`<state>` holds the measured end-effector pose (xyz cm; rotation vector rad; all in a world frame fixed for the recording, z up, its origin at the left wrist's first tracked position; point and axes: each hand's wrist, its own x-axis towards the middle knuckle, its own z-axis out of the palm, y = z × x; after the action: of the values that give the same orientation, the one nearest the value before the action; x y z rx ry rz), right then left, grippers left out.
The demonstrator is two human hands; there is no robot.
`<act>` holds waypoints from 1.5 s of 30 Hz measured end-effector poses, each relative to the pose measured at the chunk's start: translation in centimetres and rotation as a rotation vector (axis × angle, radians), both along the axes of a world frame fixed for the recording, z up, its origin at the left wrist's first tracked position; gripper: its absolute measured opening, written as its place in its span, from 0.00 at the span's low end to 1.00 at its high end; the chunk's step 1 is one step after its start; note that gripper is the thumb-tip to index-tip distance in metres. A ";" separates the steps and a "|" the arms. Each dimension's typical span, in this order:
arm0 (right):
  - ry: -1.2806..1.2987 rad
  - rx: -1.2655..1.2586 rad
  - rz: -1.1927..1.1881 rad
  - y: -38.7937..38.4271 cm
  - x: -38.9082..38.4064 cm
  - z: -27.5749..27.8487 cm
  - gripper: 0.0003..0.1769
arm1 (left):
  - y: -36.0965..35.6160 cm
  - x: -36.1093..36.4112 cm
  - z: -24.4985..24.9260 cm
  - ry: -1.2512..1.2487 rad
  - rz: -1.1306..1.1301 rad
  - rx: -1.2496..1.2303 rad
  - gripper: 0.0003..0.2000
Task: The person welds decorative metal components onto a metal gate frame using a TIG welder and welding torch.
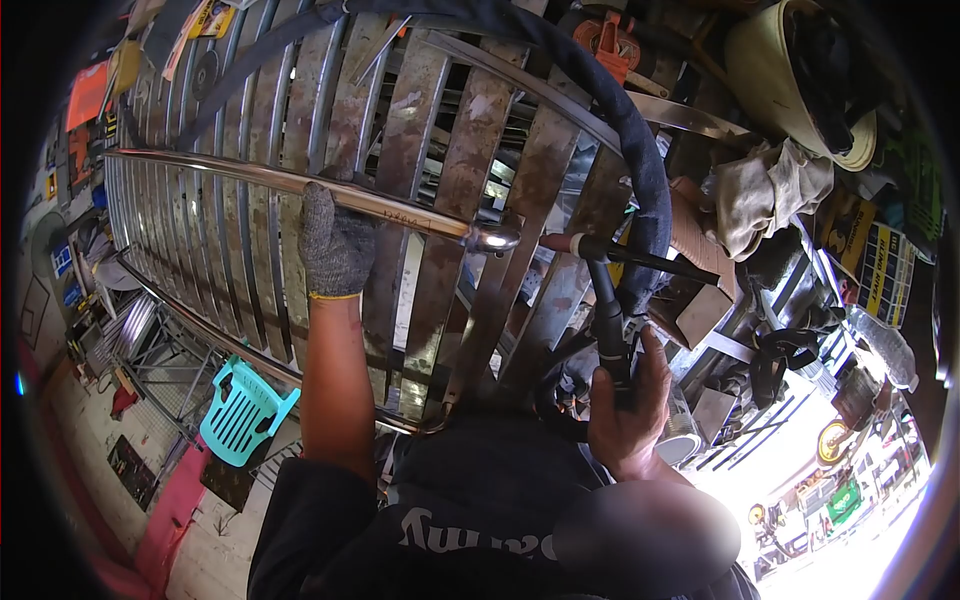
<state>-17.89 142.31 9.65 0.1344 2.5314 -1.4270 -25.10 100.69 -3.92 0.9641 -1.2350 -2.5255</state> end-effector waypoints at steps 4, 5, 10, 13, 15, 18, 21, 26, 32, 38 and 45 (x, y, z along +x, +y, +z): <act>-0.016 -0.023 -0.012 0.1 0.2 -0.2 0.40 | 0.1 -0.1 0.2 -0.036 -0.003 -0.043 0.25; -0.008 -0.024 -0.010 0.1 0.2 -0.2 0.40 | 0.2 -0.2 0.4 -0.048 -0.007 -0.065 0.26; -0.009 -0.037 -0.041 -0.1 0.4 -0.2 0.41 | 0.5 -0.3 0.5 0.149 0.022 0.205 0.34; -0.004 -0.025 -0.088 -0.1 0.7 0.4 0.43 | -0.4 0.2 -0.6 0.263 -0.078 0.317 0.41; 0.046 0.025 -0.094 0.0 1.0 1.2 0.44 | -0.5 0.0 -0.9 0.295 -0.094 0.365 0.44; 0.143 0.091 -0.086 0.5 2.0 2.4 0.45 | 0.5 -1.2 -0.8 0.360 -0.129 0.412 0.47; 0.173 0.108 -0.093 0.8 3.6 4.5 0.46 | 0.4 -2.4 -1.5 0.117 -0.079 0.202 0.43; 0.344 0.337 0.100 0.6 2.5 11.0 0.43 | 1.3 1.2 5.6 -0.264 -0.073 0.098 0.38; 0.403 0.511 0.249 -0.1 1.5 14.8 0.36 | 1.2 17.7 20.3 -0.229 -0.412 -0.288 0.28; 0.299 0.408 0.382 -6.8 4.2 10.9 0.40 | -4.7 31.5 19.9 -0.256 -0.421 -0.556 0.22; 0.474 0.773 0.704 -14.0 5.1 2.4 0.41 | -13.2 45.2 17.7 -0.353 -0.512 -0.972 0.22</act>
<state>-12.75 128.32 12.03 -0.9637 2.8803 -0.1970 20.06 87.54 13.80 0.8894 -2.6965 -1.5820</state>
